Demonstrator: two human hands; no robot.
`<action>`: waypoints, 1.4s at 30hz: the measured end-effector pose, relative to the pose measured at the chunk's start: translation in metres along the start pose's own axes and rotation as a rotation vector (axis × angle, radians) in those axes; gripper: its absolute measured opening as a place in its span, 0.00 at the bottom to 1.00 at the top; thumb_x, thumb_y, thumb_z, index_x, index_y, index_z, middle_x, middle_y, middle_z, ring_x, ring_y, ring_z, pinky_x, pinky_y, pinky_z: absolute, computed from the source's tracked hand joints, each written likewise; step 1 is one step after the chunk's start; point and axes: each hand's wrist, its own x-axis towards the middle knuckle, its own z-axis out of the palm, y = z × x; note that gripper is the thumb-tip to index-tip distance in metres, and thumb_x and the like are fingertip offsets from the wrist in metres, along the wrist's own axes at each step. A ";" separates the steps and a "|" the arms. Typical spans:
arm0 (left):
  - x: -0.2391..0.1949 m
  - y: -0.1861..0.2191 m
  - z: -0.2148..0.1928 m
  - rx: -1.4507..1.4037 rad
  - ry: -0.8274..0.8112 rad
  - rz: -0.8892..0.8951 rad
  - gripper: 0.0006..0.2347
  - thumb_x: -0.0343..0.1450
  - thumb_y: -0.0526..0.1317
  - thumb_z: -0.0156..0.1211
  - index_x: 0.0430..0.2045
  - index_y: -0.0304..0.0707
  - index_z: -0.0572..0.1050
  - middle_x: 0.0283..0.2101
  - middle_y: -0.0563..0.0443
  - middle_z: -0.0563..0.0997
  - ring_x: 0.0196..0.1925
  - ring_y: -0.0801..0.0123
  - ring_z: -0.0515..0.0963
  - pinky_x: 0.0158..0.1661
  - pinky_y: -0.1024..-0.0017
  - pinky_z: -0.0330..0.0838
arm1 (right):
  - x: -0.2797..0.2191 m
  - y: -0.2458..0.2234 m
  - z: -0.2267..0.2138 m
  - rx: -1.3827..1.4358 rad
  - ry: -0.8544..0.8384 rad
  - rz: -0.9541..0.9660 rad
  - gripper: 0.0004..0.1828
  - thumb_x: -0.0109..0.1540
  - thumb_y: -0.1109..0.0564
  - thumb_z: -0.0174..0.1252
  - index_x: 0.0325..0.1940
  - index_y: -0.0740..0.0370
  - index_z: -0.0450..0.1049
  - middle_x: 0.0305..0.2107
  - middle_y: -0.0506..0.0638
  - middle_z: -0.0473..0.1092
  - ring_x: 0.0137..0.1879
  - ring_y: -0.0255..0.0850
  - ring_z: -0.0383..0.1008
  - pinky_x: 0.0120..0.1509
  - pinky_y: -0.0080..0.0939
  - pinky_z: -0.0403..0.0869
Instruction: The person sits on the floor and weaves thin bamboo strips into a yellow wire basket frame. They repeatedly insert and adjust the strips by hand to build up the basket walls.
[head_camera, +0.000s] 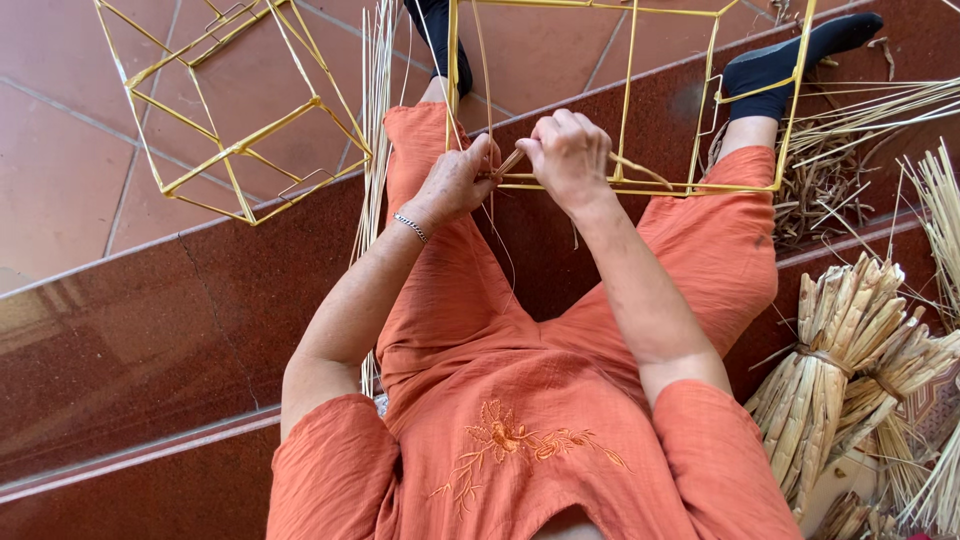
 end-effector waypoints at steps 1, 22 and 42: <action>0.000 0.000 0.000 -0.009 0.015 0.017 0.13 0.68 0.33 0.68 0.40 0.39 0.68 0.34 0.44 0.85 0.39 0.49 0.85 0.37 0.57 0.77 | 0.008 0.000 0.005 -0.003 -0.012 0.009 0.14 0.54 0.49 0.77 0.28 0.58 0.79 0.28 0.51 0.75 0.38 0.44 0.75 0.41 0.48 0.74; 0.004 -0.017 0.013 -0.190 0.018 0.128 0.17 0.65 0.26 0.61 0.49 0.33 0.73 0.39 0.45 0.86 0.43 0.59 0.87 0.44 0.67 0.80 | -0.093 -0.040 0.010 0.596 0.028 0.369 0.12 0.63 0.64 0.63 0.49 0.66 0.71 0.30 0.53 0.72 0.32 0.39 0.75 0.35 0.40 0.76; 0.012 -0.011 0.022 0.008 -0.118 -0.161 0.06 0.69 0.36 0.62 0.37 0.41 0.83 0.28 0.45 0.84 0.32 0.58 0.84 0.39 0.60 0.77 | -0.038 -0.020 -0.012 0.147 0.094 0.117 0.04 0.67 0.57 0.68 0.39 0.57 0.81 0.33 0.47 0.77 0.41 0.42 0.70 0.49 0.46 0.71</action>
